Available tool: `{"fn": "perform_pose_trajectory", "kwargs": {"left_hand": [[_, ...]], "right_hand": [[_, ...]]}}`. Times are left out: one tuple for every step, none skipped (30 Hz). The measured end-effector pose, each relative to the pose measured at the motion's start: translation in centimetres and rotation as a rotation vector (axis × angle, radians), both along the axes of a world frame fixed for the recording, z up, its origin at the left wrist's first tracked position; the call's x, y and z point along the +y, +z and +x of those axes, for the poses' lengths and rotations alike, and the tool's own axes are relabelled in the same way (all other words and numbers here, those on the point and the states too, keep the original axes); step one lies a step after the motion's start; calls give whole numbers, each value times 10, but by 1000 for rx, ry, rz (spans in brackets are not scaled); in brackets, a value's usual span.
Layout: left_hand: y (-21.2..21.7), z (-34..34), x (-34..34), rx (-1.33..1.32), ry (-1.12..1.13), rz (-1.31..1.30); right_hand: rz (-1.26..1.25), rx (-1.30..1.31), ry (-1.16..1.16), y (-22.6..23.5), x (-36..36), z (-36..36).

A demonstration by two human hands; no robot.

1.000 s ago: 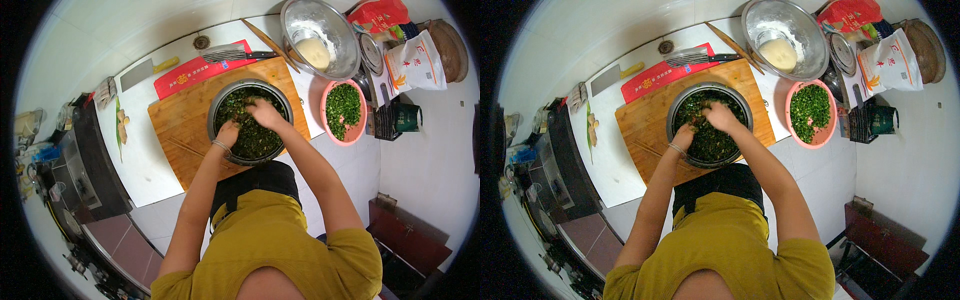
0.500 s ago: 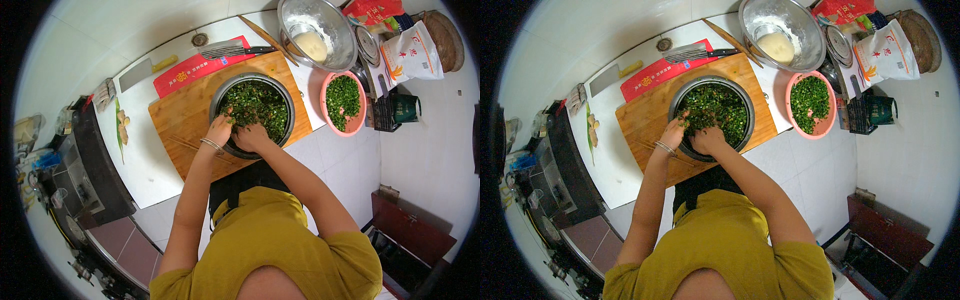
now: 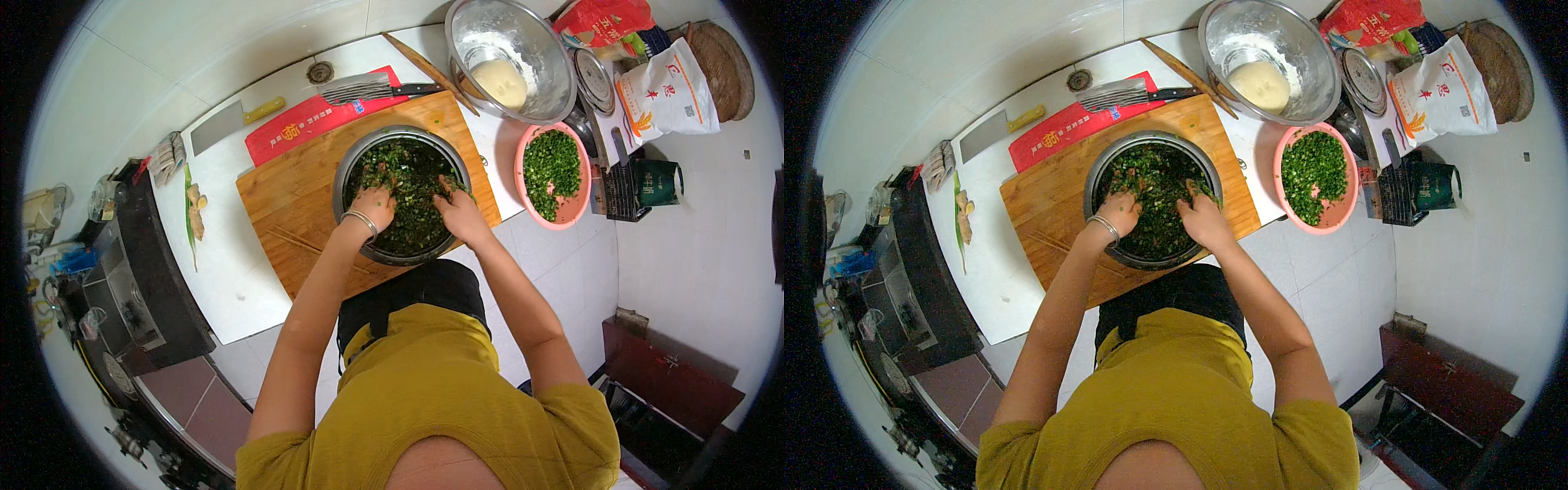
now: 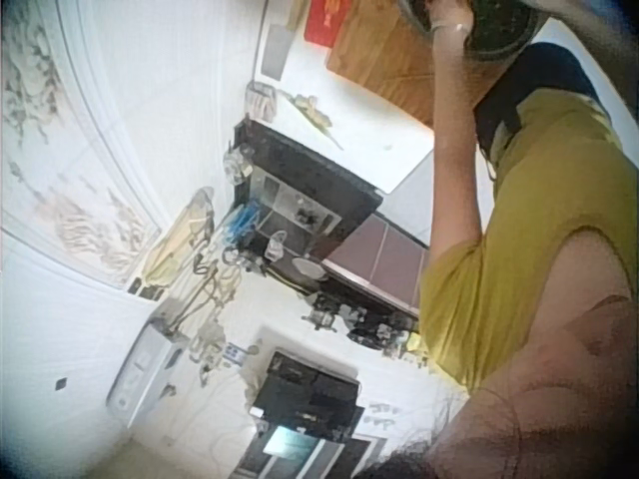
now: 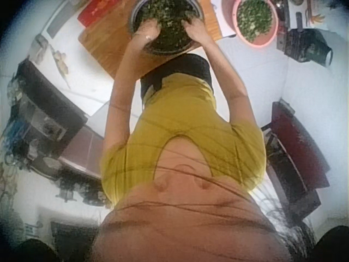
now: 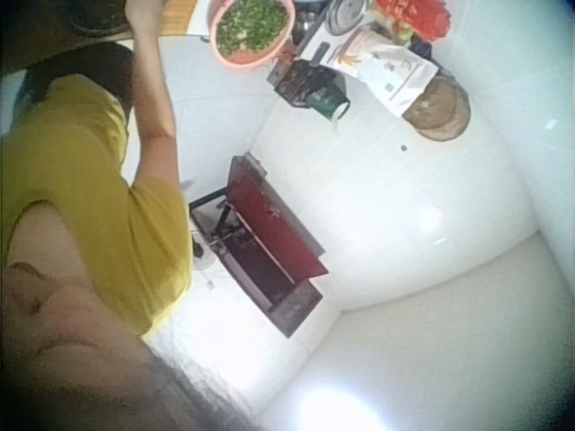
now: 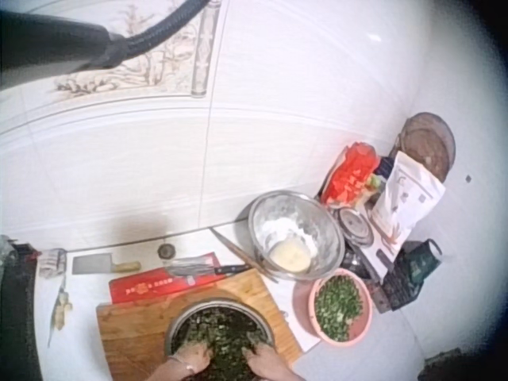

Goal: The person transfers chopped green vegetables from a pink bowl into a metal bowl on a wooden cutting board. They then use both hands to mix and knead the vegetables in the metal bowl, ensuring the ingredients are thoroughly combined.

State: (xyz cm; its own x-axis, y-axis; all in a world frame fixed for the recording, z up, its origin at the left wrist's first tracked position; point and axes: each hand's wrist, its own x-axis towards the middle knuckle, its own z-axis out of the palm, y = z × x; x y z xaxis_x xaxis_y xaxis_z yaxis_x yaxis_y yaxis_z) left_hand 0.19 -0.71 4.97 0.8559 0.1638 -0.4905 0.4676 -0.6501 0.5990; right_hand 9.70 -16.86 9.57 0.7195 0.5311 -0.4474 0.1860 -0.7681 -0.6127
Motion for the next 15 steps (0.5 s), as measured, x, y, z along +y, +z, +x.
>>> {"fn": "perform_pose_trajectory", "kwargs": {"left_hand": [[-3, 0, -4, 27, -31, 44], [-7, -3, -8, -50, -52, 119], [-10, -2, -9, -15, -36, 94], [-6, -2, -10, 21, -21, 69], [-4, -2, -12, 58, -5, 43], [-7, -3, -11, 95, 0, 7], [-9, -2, -10, 126, 7, -28], [-11, -2, -9, 156, 14, -63], [-13, -2, -9, 115, 57, -88], [-14, -5, -10, 76, 104, -110], [-17, -7, -11, 38, 151, -133], [-28, -8, -14, 11, 181, -160], [-46, -11, -18, -16, 211, -188], [-55, -13, -21, -41, 238, -215], [-63, -15, -22, -17, 97, -73]], "right_hand": [[-17, -7, -32, -21, -5, 0], [-33, -11, -62, -30, -3, -1], [-79, 15, -71, -35, -1, 0], [-127, 43, -82, -36, 5, -1], [-175, 70, -92, -36, 12, -1], [-181, 61, -97, -34, 19, -3], [-166, 83, -133, -40, 22, 0], [-151, 104, -169, -51, 23, 3], [-137, 126, -204, -58, 26, 6], [-169, 114, -200, -55, 32, 8], [-140, 100, -191, -55, 38, 11], [-111, 87, -182, -56, 45, 14], [-83, 75, -174, -57, 52, 19], [-105, 94, -170, -55, 63, 25], [-40, 107, -121, -50, 69, 29]]}}
